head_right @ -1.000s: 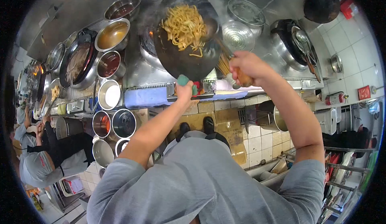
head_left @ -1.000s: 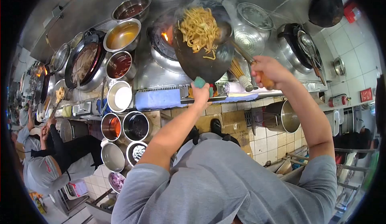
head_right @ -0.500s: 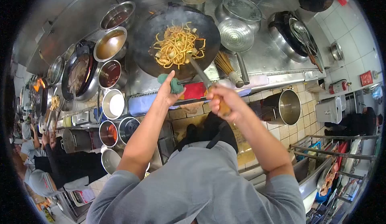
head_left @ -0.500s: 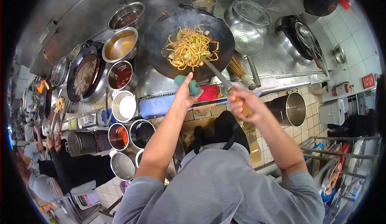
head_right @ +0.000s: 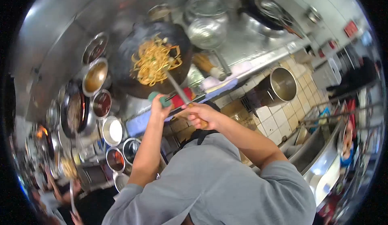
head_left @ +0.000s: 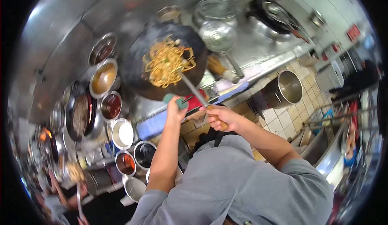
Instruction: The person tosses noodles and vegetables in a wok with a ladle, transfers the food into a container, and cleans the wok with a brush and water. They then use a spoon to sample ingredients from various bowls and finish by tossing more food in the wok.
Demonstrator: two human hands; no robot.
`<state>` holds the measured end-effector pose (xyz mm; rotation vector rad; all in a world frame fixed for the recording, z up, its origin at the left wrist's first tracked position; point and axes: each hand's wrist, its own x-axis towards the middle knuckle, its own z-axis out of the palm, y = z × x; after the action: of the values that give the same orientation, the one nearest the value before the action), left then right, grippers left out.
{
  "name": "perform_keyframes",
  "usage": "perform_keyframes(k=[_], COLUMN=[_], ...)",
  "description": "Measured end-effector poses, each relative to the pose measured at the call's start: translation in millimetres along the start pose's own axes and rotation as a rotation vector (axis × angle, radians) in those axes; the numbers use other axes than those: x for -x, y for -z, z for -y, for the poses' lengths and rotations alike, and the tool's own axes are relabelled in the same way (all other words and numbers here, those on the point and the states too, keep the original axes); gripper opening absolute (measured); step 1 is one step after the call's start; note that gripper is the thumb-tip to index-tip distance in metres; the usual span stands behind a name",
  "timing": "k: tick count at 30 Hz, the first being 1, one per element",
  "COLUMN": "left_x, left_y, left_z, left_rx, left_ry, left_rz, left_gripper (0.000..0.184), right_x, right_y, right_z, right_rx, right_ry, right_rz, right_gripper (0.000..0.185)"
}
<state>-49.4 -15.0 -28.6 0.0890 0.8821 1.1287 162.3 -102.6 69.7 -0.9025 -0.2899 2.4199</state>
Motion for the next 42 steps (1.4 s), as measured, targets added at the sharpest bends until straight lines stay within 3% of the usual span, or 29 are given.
perform_keyframes(k=[3, 5, 8, 10, 12, 18, 26, 27, 30, 32, 33, 34, 36, 39, 40, 42], left_x=[-0.7, 14.0, 34.0, 48.9, 106.3, 174.1, 179.9, 166.8, 175.6, 177.1, 165.1, 184.2, 184.3, 177.9, 176.5, 166.5], left_y=[4.1, -12.8, -14.3, -3.8, -34.1, -42.1, -108.1, -84.4, -135.8, -150.6, -147.6, -160.7, -168.4, -182.3, -190.5, -197.2], left_z=[-10.7, -22.2, -24.3, -8.6, 18.6, 107.0, 251.8, 211.9, 308.9, 341.9, 361.1, 360.0, 379.7, 407.5, 414.8, 415.8], left_rx=[-0.06, -0.052, -0.036, 0.044, -0.03, -0.441, -0.573, -0.478, -0.604, -0.642, -0.666, -0.757, -0.773, -0.912, -0.928, -0.999], left_ry=[0.028, 0.039, 0.067, 0.141, 0.122, 0.206, 0.688, 0.864, 0.893, 1.013, 1.116, 1.043, 1.117, 1.06, 1.081, 1.119], left_rz=[0.032, -0.094, -0.076, -0.023, -0.214, 0.024, 0.253, 0.233, 0.335, 0.375, 0.388, 0.439, 0.492, 0.5, 0.523, 0.497], left_gripper=[0.007, 0.011, 0.011, 0.007, 0.006, 0.007, 0.009, 0.009, 0.011, 0.011, 0.013, 0.013, 0.013, 0.013, 0.013, 0.013], right_x=[-1.4, -0.1, 23.4, 51.6, 100.4, 231.8, 317.3, 276.9, 325.5, 331.0, 329.2, 326.7, 319.5, 323.4, 325.7, 318.4], right_y=[-15.6, -21.2, -13.9, 5.4, 17.0, 43.9, 25.0, -38.5, 22.7, 19.5, 19.2, 18.9, 46.0, 56.6, 62.5, 67.4], right_z=[-0.2, 0.2, -2.2, -19.8, -41.5, -148.9, -248.2, -229.6, -263.9, -276.2, -285.9, -291.7, -305.1, -294.1, -291.5, -292.1], right_rx=[-0.018, -0.047, -0.269, -0.233, -0.346, -0.366, -0.463, -0.529, -0.546, -0.541, -0.441, -0.336, -0.328, -0.76, -0.774, -1.167], right_ry=[0.076, 0.069, 0.004, 0.092, 0.08, 0.327, 0.694, 0.656, 0.89, 0.961, 0.899, 0.816, 0.828, 1.084, 1.109, 1.312], right_rz=[-0.033, -0.054, 0.103, 0.158, 0.144, 0.011, -0.491, -0.658, -0.606, -0.678, -0.883, -1.094, -1.153, -0.778, -0.798, -0.085], right_gripper=[0.017, 0.017, 0.018, 0.013, 0.021, 0.036, 0.032, 0.031, 0.028, 0.028, 0.028, 0.028, 0.03, 0.028, 0.028, 0.029])
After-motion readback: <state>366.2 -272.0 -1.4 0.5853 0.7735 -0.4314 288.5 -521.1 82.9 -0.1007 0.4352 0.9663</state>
